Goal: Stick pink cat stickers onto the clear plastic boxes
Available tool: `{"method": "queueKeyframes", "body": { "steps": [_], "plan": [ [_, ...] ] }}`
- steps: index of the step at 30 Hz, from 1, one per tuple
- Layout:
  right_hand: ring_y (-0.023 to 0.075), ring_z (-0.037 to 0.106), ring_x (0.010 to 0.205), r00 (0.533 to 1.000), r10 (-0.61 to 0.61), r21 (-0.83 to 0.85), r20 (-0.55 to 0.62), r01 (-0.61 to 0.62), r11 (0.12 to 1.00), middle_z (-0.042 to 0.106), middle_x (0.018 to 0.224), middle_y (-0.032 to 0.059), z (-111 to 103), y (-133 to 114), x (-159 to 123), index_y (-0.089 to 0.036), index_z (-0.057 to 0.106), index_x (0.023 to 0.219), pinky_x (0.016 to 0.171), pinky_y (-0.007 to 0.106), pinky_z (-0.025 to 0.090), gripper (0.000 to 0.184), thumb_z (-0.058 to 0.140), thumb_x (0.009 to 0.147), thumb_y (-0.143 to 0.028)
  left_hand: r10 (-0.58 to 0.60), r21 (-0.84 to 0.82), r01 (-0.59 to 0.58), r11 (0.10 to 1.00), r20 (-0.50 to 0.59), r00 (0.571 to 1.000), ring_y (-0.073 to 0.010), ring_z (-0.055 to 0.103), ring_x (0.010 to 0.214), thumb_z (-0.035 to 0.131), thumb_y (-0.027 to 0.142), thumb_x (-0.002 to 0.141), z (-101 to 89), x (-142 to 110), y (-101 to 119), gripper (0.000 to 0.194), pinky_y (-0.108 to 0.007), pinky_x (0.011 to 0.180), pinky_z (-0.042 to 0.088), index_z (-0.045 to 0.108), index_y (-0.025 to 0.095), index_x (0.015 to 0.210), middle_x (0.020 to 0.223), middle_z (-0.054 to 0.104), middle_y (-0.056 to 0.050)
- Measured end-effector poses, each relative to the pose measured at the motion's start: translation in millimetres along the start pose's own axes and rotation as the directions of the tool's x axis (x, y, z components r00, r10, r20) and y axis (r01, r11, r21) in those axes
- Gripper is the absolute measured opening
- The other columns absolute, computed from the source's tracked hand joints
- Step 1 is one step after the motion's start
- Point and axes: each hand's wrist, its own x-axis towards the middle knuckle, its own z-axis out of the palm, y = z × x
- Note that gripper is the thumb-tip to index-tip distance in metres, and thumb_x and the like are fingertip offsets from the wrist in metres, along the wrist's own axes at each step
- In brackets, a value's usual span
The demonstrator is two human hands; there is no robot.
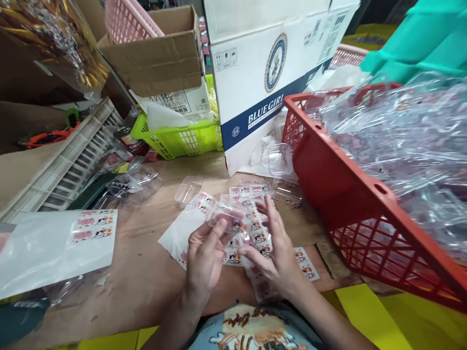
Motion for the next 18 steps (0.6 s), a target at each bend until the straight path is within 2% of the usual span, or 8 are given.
{"method": "queueKeyframes", "body": {
  "steps": [5, 8, 9, 11, 13, 14, 16, 18],
  "plan": [
    [0.0274, 0.050, 0.126, 0.984, -0.173, 0.027, -0.049, 0.174, 0.984, 0.053, 0.134, 0.0094, -1, -8, 30, -0.032, 0.045, 0.145, 0.107, 0.048, 0.044, 0.049, 0.055, 0.098, -0.038, 0.020, 0.039, -0.025, 0.999, 0.129, 0.991, -0.0178, 0.074, 0.083, 0.082, 0.025, 0.075, 13.6, -10, 9, 0.010, -0.028, 0.080, 0.061, 0.079, 0.022, 0.084, 0.088, 0.079, -0.002],
    [0.0266, 0.056, 0.116, 0.949, -0.284, -0.156, -0.134, 0.263, 0.952, 0.055, 0.127, 0.0099, -26, -8, 69, -0.030, 0.050, 0.141, 0.098, 0.047, 0.050, 0.042, 0.049, 0.100, -0.039, 0.159, 0.369, -0.202, 0.907, 0.143, 0.977, -0.0250, 0.071, 0.105, 0.076, 0.031, 0.081, -8.6, -4, 18, 0.023, -0.039, 0.099, 0.055, 0.077, 0.021, 0.102, 0.108, 0.076, -0.008],
    [0.0267, 0.057, 0.113, 0.939, -0.292, -0.266, -0.181, 0.239, 0.934, 0.053, 0.128, 0.0105, -37, -7, 86, -0.029, 0.051, 0.141, 0.096, 0.048, 0.051, 0.043, 0.048, 0.100, -0.041, 0.232, 0.541, -0.282, 0.792, 0.161, 0.959, -0.0277, 0.065, 0.118, 0.075, 0.032, 0.082, -23.4, -2, 19, 0.033, -0.042, 0.107, 0.049, 0.073, 0.023, 0.114, 0.122, 0.072, -0.009],
    [0.0301, 0.053, 0.118, 0.930, -0.283, -0.502, -0.233, 0.134, 0.855, 0.048, 0.133, 0.0123, -56, -3, 114, -0.027, 0.053, 0.140, 0.098, 0.054, 0.048, 0.044, 0.047, 0.100, -0.046, 0.337, 0.830, -0.381, 0.408, 0.251, 0.907, -0.0316, 0.045, 0.140, 0.071, 0.036, 0.084, -59.6, 0, 16, 0.054, -0.051, 0.119, 0.031, 0.058, 0.024, 0.135, 0.146, 0.054, -0.012],
    [0.0372, 0.041, 0.132, 0.926, -0.317, -0.652, -0.206, 0.111, 0.750, 0.043, 0.141, 0.0147, -64, 0, 127, -0.024, 0.054, 0.139, 0.106, 0.065, 0.037, 0.046, 0.048, 0.099, -0.047, 0.293, 0.923, -0.384, 0.008, 0.365, 0.884, -0.0348, 0.026, 0.150, 0.065, 0.040, 0.089, -95.1, -6, 6, 0.063, -0.060, 0.121, 0.018, 0.045, 0.022, 0.146, 0.158, 0.037, -0.016],
    [0.0386, 0.036, 0.136, 0.927, -0.338, -0.673, -0.162, 0.147, 0.725, 0.041, 0.144, 0.0157, -61, 1, 126, -0.023, 0.054, 0.139, 0.108, 0.067, 0.033, 0.046, 0.049, 0.099, -0.046, 0.238, 0.914, -0.384, -0.130, 0.404, 0.883, -0.0351, 0.021, 0.151, 0.060, 0.040, 0.092, -109.1, -11, -1, 0.063, -0.063, 0.120, 0.016, 0.041, 0.021, 0.149, 0.160, 0.032, -0.017],
    [0.0360, 0.039, 0.135, 0.931, -0.365, -0.607, -0.019, 0.280, 0.744, 0.046, 0.141, 0.0173, -41, 2, 111, -0.020, 0.054, 0.138, 0.107, 0.062, 0.038, 0.044, 0.049, 0.100, -0.042, 0.161, 0.876, -0.399, -0.271, 0.450, 0.878, -0.0328, 0.018, 0.152, 0.051, 0.036, 0.097, -126.1, -24, -12, 0.059, -0.062, 0.120, 0.018, 0.034, 0.022, 0.152, 0.162, 0.027, -0.017],
    [0.0329, 0.047, 0.128, 0.917, -0.356, -0.488, 0.180, 0.397, 0.777, 0.057, 0.130, 0.0182, -7, 4, 90, -0.016, 0.055, 0.136, 0.104, 0.055, 0.045, 0.043, 0.047, 0.101, -0.039, 0.158, 0.858, -0.409, -0.310, 0.470, 0.868, -0.0303, 0.020, 0.152, 0.048, 0.034, 0.098, -129.7, -37, -18, 0.056, -0.057, 0.121, 0.022, 0.033, 0.023, 0.152, 0.163, 0.026, -0.015]
  ]
}}
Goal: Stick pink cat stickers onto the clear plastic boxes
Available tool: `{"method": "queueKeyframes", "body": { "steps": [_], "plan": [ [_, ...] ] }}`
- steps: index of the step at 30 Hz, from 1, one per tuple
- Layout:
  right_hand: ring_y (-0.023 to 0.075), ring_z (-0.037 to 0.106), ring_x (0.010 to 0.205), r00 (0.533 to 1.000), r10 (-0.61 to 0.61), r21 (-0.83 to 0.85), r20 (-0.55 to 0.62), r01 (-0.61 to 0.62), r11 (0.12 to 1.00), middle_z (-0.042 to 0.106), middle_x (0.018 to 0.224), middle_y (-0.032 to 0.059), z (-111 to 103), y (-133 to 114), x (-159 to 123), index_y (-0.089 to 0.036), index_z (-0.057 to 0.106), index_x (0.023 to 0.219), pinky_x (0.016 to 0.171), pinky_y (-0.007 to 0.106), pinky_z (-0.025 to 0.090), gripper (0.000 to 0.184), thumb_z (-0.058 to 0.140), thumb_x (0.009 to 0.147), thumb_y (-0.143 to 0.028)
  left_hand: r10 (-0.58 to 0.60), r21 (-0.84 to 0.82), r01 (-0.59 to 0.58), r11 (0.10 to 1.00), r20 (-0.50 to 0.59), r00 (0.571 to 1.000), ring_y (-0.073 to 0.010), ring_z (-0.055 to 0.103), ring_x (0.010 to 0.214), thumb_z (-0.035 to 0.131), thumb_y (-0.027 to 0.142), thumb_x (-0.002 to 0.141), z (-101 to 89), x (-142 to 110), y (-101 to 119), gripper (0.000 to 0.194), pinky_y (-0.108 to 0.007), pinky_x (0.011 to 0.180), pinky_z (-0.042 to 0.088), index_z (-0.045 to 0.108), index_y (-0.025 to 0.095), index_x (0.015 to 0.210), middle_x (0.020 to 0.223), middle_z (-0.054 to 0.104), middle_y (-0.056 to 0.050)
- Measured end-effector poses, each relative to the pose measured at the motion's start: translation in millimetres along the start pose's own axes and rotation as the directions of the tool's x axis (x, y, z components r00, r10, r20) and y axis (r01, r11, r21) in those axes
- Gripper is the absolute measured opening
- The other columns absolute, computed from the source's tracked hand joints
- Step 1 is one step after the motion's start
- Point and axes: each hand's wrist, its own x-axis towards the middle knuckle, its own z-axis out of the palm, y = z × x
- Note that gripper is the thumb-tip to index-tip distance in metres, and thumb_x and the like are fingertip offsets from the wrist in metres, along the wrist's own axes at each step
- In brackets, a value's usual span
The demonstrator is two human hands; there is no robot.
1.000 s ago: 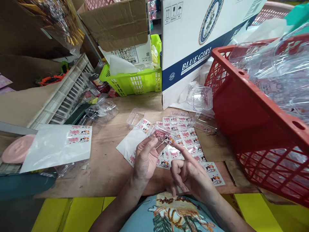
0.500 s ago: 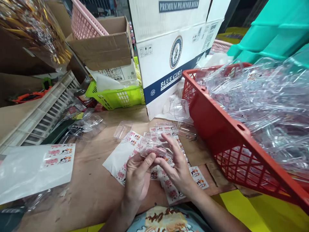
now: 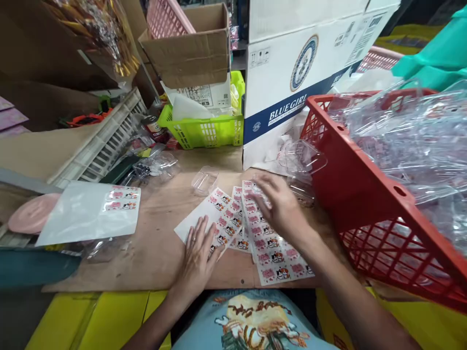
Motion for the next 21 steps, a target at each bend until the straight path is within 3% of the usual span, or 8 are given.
{"method": "queueKeyframes", "body": {
  "steps": [5, 8, 10, 12, 14, 16, 19, 21],
  "plan": [
    [0.0477, 0.028, 0.142, 0.916, -0.044, -0.056, 0.399, 0.072, 0.996, 0.049, 0.140, 0.0301, 77, -46, -14, -0.004, 0.043, 0.146, 0.109, 0.072, 0.025, 0.061, 0.056, 0.096, -0.036, -0.054, -0.021, 0.054, 0.998, -0.032, 0.998, -0.0301, 0.044, 0.137, 0.054, 0.034, 0.096, -17.3, 6, -1, 0.044, -0.048, 0.111, 0.037, 0.049, 0.024, 0.138, 0.145, 0.049, -0.015],
    [0.0474, 0.025, 0.144, 0.837, -0.176, 0.060, 0.518, 0.169, 0.984, 0.042, 0.149, 0.0260, 96, -50, -16, -0.011, 0.040, 0.149, 0.107, 0.074, 0.025, 0.054, 0.052, 0.098, -0.026, -0.213, 0.014, 0.217, 0.976, -0.140, 0.967, -0.0330, 0.051, 0.122, 0.067, 0.041, 0.086, -30.5, 30, -24, 0.056, -0.049, 0.102, 0.042, 0.050, 0.020, 0.135, 0.128, 0.055, -0.015],
    [0.0432, 0.027, 0.145, 0.847, -0.209, 0.153, 0.489, 0.153, 0.976, 0.040, 0.151, 0.0236, 98, -47, -16, -0.014, 0.035, 0.151, 0.110, 0.068, 0.027, 0.058, 0.053, 0.097, -0.025, -0.247, 0.006, 0.249, 0.969, -0.106, 0.963, -0.0325, 0.053, 0.113, 0.075, 0.040, 0.079, -35.9, 45, -40, 0.048, -0.049, 0.097, 0.043, 0.060, 0.019, 0.120, 0.116, 0.059, -0.012],
    [0.0406, 0.027, 0.145, 0.899, -0.145, 0.193, 0.412, 0.070, 0.979, 0.035, 0.153, 0.0261, 98, -42, -13, -0.010, 0.026, 0.155, 0.111, 0.062, 0.030, 0.071, 0.059, 0.094, -0.028, -0.198, -0.074, 0.197, 0.978, -0.002, 0.980, -0.0276, 0.056, 0.102, 0.074, 0.033, 0.080, -37.5, 55, -51, 0.020, -0.043, 0.093, 0.045, 0.066, 0.020, 0.092, 0.099, 0.062, -0.006],
    [0.0401, 0.032, 0.141, 0.930, -0.063, 0.203, 0.363, -0.013, 0.979, 0.039, 0.149, 0.0286, 99, -38, -7, -0.008, 0.014, 0.157, 0.110, 0.061, 0.033, 0.083, 0.062, 0.091, -0.027, -0.152, -0.180, 0.154, 0.972, 0.024, 0.988, -0.0227, 0.058, 0.095, 0.069, 0.025, 0.084, -35.9, 57, -54, 0.010, -0.038, 0.090, 0.046, 0.062, 0.020, 0.077, 0.090, 0.060, -0.003],
    [0.0408, 0.042, 0.131, 0.929, -0.038, 0.205, 0.368, -0.041, 0.978, 0.051, 0.136, 0.0266, 103, -36, -2, -0.011, 0.010, 0.159, 0.105, 0.064, 0.036, 0.092, 0.066, 0.088, -0.022, -0.165, -0.233, 0.153, 0.960, -0.032, 0.986, -0.0208, 0.059, 0.096, 0.067, 0.023, 0.085, -33.4, 55, -54, 0.007, -0.036, 0.088, 0.047, 0.063, 0.021, 0.090, 0.098, 0.060, -0.003],
    [0.0388, 0.050, 0.118, 0.922, -0.062, 0.222, 0.383, -0.027, 0.975, 0.057, 0.125, 0.0204, 111, -36, 0, -0.017, 0.014, 0.159, 0.100, 0.062, 0.041, 0.098, 0.072, 0.081, -0.016, -0.211, -0.183, 0.194, 0.964, -0.082, 0.974, -0.0237, 0.058, 0.103, 0.075, 0.031, 0.080, -31.0, 52, -53, 0.040, -0.038, 0.091, 0.048, 0.058, 0.022, 0.115, 0.113, 0.056, -0.006],
    [0.0367, 0.049, 0.120, 0.923, -0.084, 0.253, 0.376, -0.015, 0.967, 0.054, 0.131, 0.0194, 114, -37, -1, -0.020, 0.016, 0.159, 0.102, 0.056, 0.042, 0.098, 0.073, 0.080, -0.016, -0.206, -0.129, 0.200, 0.971, -0.042, 0.978, -0.0258, 0.058, 0.105, 0.076, 0.032, 0.079, -30.2, 52, -52, 0.030, -0.041, 0.093, 0.046, 0.063, 0.023, 0.104, 0.108, 0.057, -0.005]
  ]
}}
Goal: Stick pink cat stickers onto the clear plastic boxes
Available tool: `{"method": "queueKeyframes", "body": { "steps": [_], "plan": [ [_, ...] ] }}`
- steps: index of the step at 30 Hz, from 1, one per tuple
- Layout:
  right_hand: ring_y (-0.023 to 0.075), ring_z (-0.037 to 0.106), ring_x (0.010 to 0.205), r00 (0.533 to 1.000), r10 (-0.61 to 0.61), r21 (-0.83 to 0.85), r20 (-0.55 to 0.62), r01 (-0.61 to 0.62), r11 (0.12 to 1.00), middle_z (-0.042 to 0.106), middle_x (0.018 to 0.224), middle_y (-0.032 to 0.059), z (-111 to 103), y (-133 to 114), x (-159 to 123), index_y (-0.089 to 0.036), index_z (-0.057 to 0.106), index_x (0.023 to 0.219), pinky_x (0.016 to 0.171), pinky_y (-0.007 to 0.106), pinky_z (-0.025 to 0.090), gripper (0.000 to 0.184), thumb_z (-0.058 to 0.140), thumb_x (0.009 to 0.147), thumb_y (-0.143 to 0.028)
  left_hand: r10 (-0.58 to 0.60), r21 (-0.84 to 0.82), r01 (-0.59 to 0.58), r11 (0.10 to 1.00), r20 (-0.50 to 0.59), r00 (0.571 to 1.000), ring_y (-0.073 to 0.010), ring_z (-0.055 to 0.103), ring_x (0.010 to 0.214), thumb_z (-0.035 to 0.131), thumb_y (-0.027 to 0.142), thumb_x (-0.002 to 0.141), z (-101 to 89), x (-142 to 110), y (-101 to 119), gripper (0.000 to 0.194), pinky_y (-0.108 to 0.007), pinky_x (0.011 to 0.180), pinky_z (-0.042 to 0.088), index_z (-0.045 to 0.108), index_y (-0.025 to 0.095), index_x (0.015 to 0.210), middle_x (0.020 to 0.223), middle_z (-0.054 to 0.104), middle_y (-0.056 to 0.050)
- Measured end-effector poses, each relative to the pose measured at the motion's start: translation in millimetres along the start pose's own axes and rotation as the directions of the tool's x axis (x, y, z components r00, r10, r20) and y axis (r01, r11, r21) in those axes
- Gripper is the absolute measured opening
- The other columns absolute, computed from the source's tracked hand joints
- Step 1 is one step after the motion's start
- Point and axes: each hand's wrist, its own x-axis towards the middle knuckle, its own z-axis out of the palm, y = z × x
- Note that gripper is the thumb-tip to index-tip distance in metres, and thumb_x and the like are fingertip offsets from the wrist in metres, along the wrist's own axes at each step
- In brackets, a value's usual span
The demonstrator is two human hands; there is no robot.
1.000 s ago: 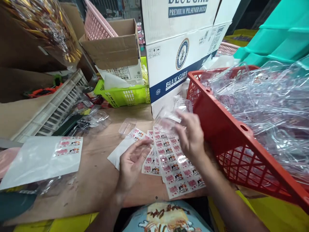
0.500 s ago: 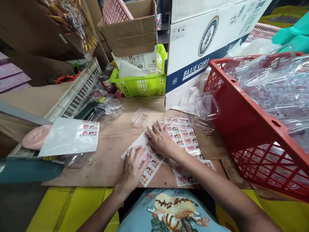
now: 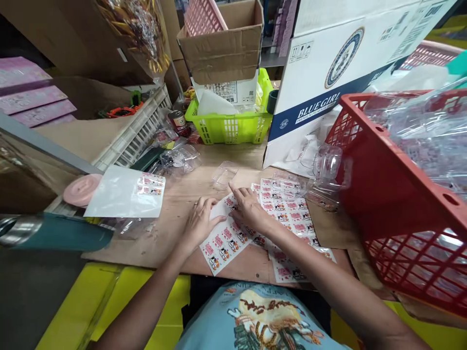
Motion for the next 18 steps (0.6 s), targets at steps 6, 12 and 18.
{"method": "queueKeyframes", "body": {
  "steps": [6, 12, 18],
  "plan": [
    [0.0377, 0.041, 0.133, 0.999, 0.004, 0.099, -0.045, 0.001, 0.995, 0.049, 0.140, 0.0205, 3, 3, -2, -0.019, 0.012, 0.159, 0.109, 0.057, 0.036, 0.100, 0.072, 0.079, -0.017, -0.026, 0.064, 0.034, 0.997, -0.126, 0.992, -0.0294, 0.052, 0.116, 0.073, 0.032, 0.082, 2.5, 1, -1, 0.037, -0.045, 0.101, 0.042, 0.062, 0.021, 0.115, 0.121, 0.054, -0.011],
    [0.0342, 0.045, 0.132, 0.992, 0.062, 0.239, -0.109, -0.035, 0.970, 0.052, 0.139, 0.0186, 6, -1, -1, -0.020, 0.030, 0.154, 0.107, 0.050, 0.039, 0.089, 0.073, 0.076, -0.016, -0.072, -0.162, 0.047, 0.986, -0.152, 0.986, -0.0259, 0.059, 0.099, 0.066, 0.025, 0.085, 2.3, 3, -9, 0.009, -0.039, 0.092, 0.045, 0.065, 0.018, 0.090, 0.095, 0.064, -0.007],
    [0.0155, 0.052, 0.061, 0.981, 0.144, 0.410, -0.133, -0.078, 0.909, 0.055, 0.066, -0.0014, -21, -2, 6, -0.016, 0.065, 0.101, 0.057, 0.026, 0.041, 0.028, 0.059, 0.091, -0.042, -0.115, -0.665, 0.179, 0.725, 0.140, 0.983, -0.0169, 0.064, 0.078, 0.072, 0.037, 0.081, -21.1, 2, 15, 0.026, -0.025, 0.070, 0.049, 0.067, 0.015, 0.095, 0.089, 0.071, -0.004]
  ]
}}
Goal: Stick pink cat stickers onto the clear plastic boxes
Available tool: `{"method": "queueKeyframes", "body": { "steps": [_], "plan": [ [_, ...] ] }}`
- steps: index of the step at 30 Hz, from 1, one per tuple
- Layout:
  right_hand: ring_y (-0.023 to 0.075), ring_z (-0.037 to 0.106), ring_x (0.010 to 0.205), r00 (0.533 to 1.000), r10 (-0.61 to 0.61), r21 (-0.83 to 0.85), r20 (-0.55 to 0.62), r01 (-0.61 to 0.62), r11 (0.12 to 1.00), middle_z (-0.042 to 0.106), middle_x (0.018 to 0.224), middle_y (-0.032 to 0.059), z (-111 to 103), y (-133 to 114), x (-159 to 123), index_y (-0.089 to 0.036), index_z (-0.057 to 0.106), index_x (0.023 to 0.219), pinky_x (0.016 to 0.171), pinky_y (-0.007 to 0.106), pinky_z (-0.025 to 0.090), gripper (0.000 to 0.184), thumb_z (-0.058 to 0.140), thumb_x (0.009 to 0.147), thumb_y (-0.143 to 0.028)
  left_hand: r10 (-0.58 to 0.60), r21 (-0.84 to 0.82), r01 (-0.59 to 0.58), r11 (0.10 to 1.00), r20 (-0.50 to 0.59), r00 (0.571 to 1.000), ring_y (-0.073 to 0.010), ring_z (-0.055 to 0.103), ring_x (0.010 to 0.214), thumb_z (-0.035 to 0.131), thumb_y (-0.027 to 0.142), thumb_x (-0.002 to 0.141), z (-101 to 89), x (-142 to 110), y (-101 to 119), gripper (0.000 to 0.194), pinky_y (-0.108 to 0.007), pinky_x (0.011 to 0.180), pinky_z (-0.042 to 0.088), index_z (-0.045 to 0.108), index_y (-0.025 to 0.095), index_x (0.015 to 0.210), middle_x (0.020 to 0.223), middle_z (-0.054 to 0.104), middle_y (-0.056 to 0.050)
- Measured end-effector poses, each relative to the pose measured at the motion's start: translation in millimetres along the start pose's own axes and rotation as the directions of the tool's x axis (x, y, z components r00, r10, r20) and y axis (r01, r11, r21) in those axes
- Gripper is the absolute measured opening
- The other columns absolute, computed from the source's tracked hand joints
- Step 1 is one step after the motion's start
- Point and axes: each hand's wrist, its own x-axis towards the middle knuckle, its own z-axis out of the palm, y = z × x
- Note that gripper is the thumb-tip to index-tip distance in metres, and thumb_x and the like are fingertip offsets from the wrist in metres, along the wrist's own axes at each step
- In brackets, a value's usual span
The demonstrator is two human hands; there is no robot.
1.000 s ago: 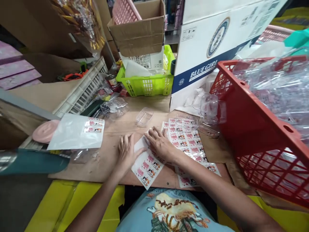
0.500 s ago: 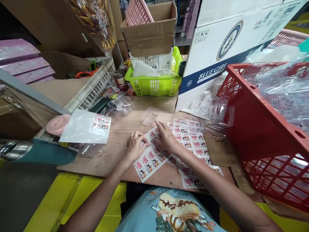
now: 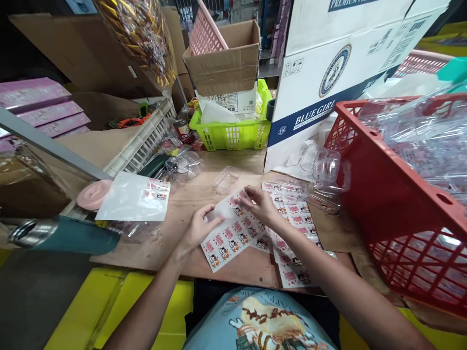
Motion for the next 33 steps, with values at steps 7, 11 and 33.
{"method": "queueKeyframes", "body": {
  "steps": [7, 11, 33],
  "plan": [
    [0.0153, 0.049, 0.062, 0.998, -0.028, 0.025, -0.052, 0.029, 0.999, 0.054, 0.069, 0.0002, -21, -20, -9, -0.019, 0.056, 0.076, 0.055, 0.027, 0.039, 0.028, 0.057, 0.093, -0.041, -0.110, -0.334, 0.180, 0.925, 0.218, 0.970, -0.0152, 0.067, 0.078, 0.077, 0.032, 0.078, 0.6, 9, 38, 0.026, -0.024, 0.073, 0.051, 0.073, 0.014, 0.097, 0.095, 0.075, -0.006],
    [0.0241, 0.055, 0.087, 0.924, -0.329, -0.305, -0.195, 0.262, 0.916, 0.065, 0.095, 0.0117, -18, -34, -21, -0.016, 0.063, 0.102, 0.075, 0.037, 0.045, 0.013, 0.059, 0.094, -0.026, -0.133, -0.363, 0.177, 0.915, 0.142, 0.981, -0.0145, 0.065, 0.076, 0.075, 0.032, 0.081, 8.8, 7, 38, 0.022, -0.023, 0.071, 0.051, 0.074, 0.015, 0.095, 0.092, 0.074, -0.006],
    [0.0159, 0.059, 0.059, 0.961, -0.047, 0.063, -0.274, 0.066, 0.996, 0.068, 0.067, 0.0036, -22, -27, -32, -0.019, 0.068, 0.073, 0.056, 0.029, 0.046, 0.021, 0.060, 0.091, -0.025, -0.126, -0.469, 0.125, 0.874, 0.029, 0.992, -0.0120, 0.063, 0.075, 0.079, 0.030, 0.077, 35.6, -4, 29, 0.015, -0.020, 0.069, 0.049, 0.078, 0.018, 0.086, 0.086, 0.072, -0.001]
  ]
}}
